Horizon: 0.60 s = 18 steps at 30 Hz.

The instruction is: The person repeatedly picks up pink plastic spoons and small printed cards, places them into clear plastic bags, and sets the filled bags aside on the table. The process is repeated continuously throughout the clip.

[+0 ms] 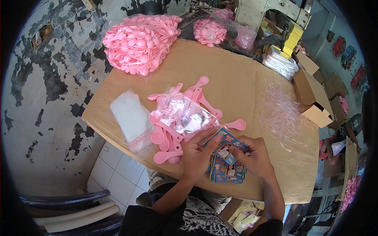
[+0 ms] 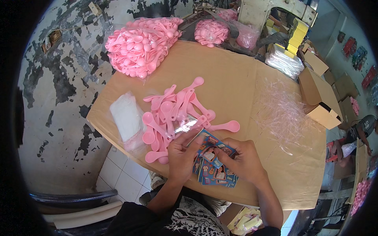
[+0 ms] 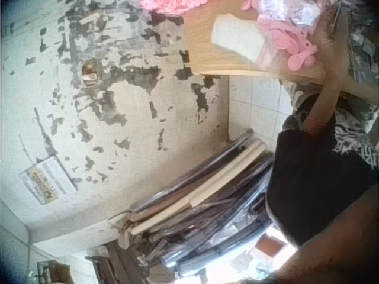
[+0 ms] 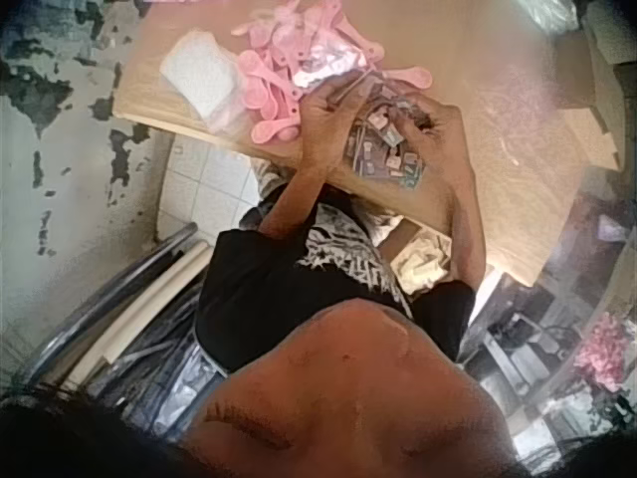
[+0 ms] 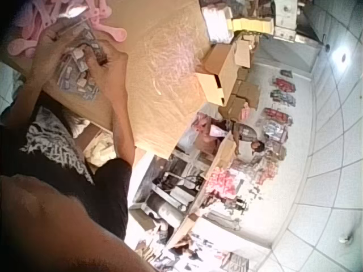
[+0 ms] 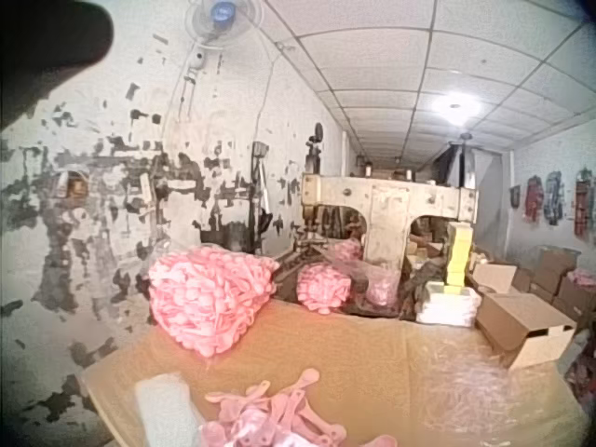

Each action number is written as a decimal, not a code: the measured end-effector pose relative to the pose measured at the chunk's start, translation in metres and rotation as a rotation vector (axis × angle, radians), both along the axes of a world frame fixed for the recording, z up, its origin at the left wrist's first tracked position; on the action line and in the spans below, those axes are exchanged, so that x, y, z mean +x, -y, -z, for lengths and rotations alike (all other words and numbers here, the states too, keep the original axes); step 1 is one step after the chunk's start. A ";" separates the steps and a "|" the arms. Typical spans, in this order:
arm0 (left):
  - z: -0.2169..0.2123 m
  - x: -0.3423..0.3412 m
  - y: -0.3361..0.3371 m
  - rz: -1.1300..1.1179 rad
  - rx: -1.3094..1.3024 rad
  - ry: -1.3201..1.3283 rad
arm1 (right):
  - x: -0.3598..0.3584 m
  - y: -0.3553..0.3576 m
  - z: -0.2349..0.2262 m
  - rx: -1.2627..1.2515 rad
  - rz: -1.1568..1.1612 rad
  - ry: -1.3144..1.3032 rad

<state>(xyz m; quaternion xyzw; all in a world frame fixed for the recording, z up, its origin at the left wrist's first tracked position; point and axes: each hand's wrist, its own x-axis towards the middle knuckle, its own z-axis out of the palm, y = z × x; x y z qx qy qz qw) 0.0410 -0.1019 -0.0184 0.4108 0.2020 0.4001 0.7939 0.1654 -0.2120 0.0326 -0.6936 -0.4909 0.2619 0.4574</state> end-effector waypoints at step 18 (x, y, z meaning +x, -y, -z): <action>0.000 -0.026 0.000 0.556 0.006 0.405 | -0.023 -0.021 -0.006 -0.141 -0.056 -0.307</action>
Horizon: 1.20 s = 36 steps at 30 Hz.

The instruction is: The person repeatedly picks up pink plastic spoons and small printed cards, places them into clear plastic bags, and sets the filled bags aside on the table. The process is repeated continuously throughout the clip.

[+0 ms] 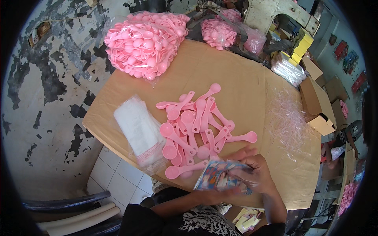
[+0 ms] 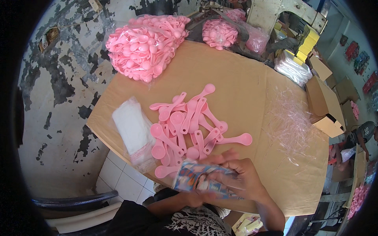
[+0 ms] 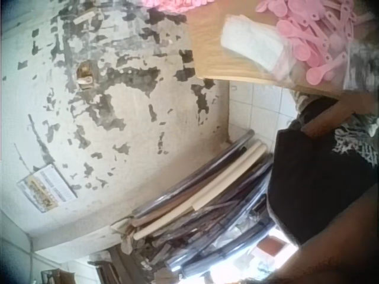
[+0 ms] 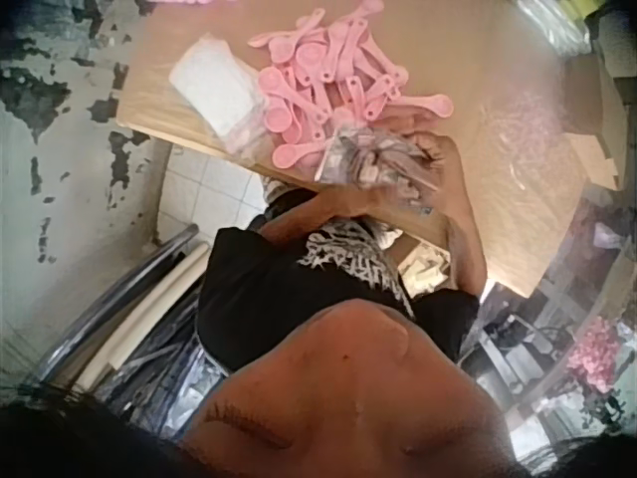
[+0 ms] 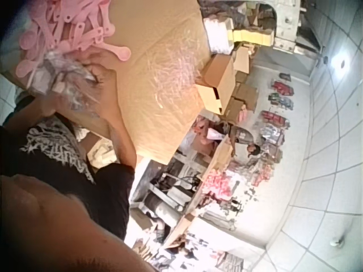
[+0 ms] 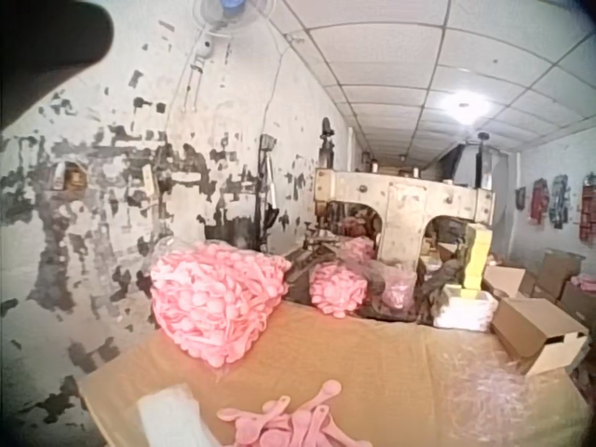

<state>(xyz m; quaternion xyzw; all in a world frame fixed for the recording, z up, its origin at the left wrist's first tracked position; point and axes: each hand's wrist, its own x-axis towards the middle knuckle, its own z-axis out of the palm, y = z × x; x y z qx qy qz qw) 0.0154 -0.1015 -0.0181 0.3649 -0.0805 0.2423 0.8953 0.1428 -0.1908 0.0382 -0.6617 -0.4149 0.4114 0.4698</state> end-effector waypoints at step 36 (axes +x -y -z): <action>-0.001 0.010 -0.054 -0.297 0.029 0.337 | 0.001 -0.023 -0.063 0.312 -0.100 0.485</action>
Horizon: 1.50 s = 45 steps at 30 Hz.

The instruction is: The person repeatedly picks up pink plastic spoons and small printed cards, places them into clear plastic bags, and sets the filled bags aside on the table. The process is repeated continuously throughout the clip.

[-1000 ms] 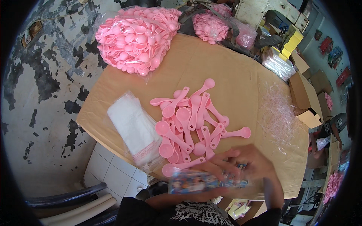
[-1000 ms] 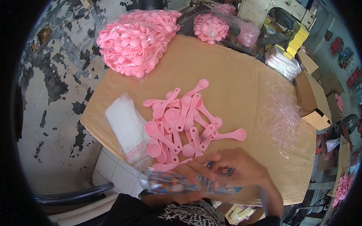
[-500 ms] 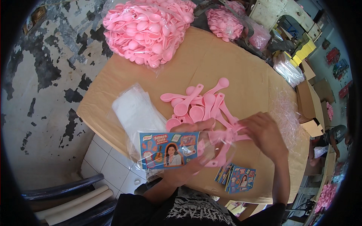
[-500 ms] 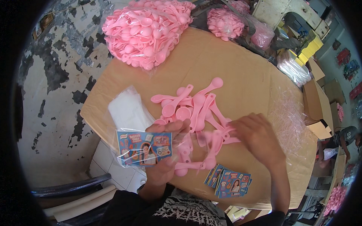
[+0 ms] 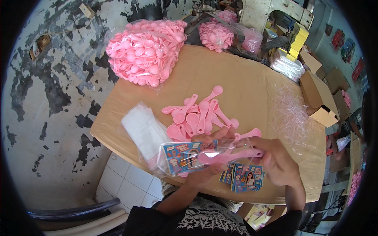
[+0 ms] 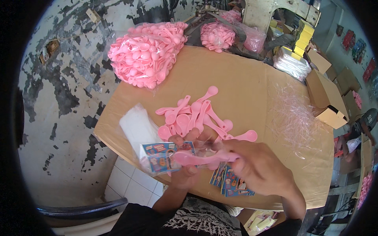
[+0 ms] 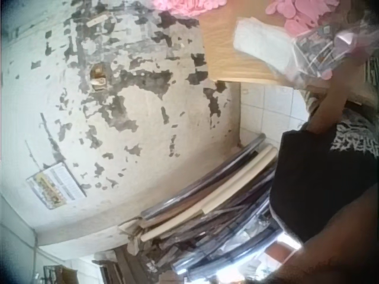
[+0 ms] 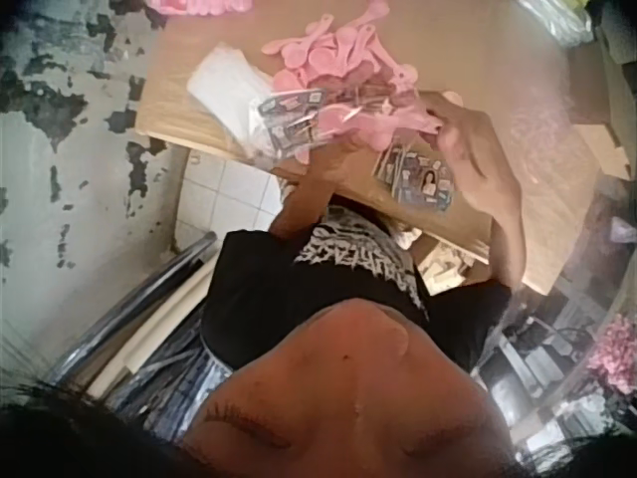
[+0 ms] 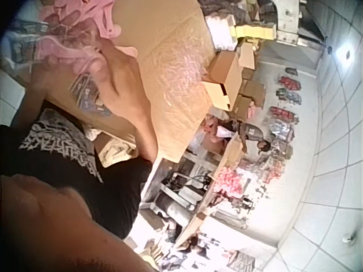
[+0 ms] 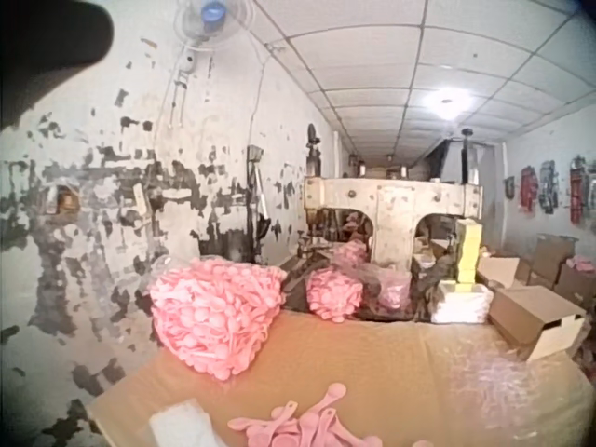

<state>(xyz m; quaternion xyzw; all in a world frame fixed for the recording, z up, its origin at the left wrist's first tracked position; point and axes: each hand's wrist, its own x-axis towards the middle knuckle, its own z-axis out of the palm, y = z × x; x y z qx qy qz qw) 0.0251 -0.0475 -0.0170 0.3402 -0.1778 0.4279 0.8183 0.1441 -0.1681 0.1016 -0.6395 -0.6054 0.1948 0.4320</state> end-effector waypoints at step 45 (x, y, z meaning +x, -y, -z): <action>-0.058 0.026 -0.110 0.048 0.838 -0.849 | 0.033 -0.082 0.019 0.346 0.345 0.936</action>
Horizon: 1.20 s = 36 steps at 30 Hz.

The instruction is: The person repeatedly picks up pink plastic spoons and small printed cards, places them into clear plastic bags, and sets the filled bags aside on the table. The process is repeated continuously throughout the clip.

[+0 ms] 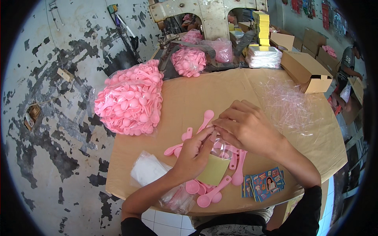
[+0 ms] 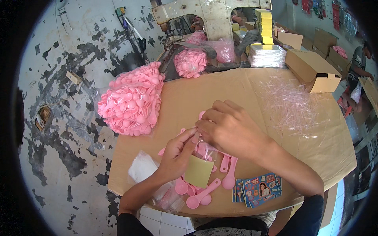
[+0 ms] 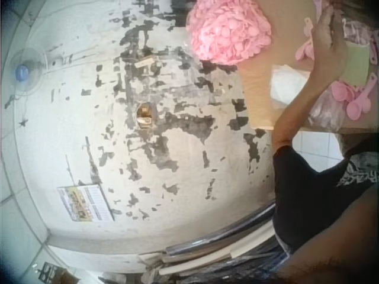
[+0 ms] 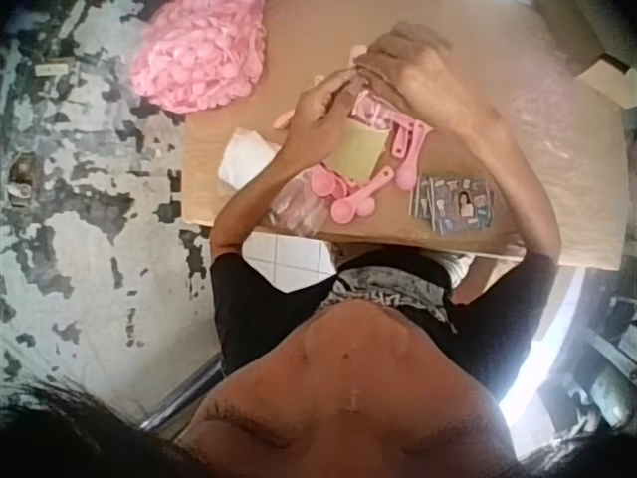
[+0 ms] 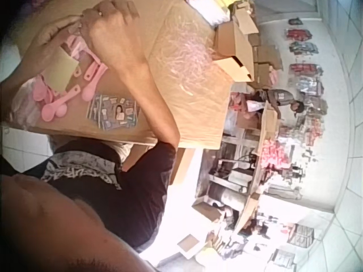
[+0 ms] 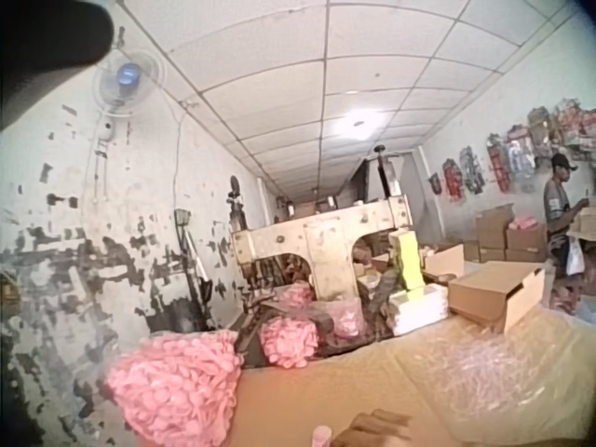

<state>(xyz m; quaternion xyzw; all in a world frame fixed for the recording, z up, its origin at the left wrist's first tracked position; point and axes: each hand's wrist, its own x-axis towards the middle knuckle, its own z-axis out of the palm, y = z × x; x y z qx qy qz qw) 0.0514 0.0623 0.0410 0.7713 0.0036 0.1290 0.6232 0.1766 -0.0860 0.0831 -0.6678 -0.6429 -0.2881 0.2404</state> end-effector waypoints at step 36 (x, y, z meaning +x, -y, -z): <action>0.005 0.007 -0.011 0.185 -0.576 -0.226 | 0.004 0.037 0.003 -0.070 -0.105 -1.018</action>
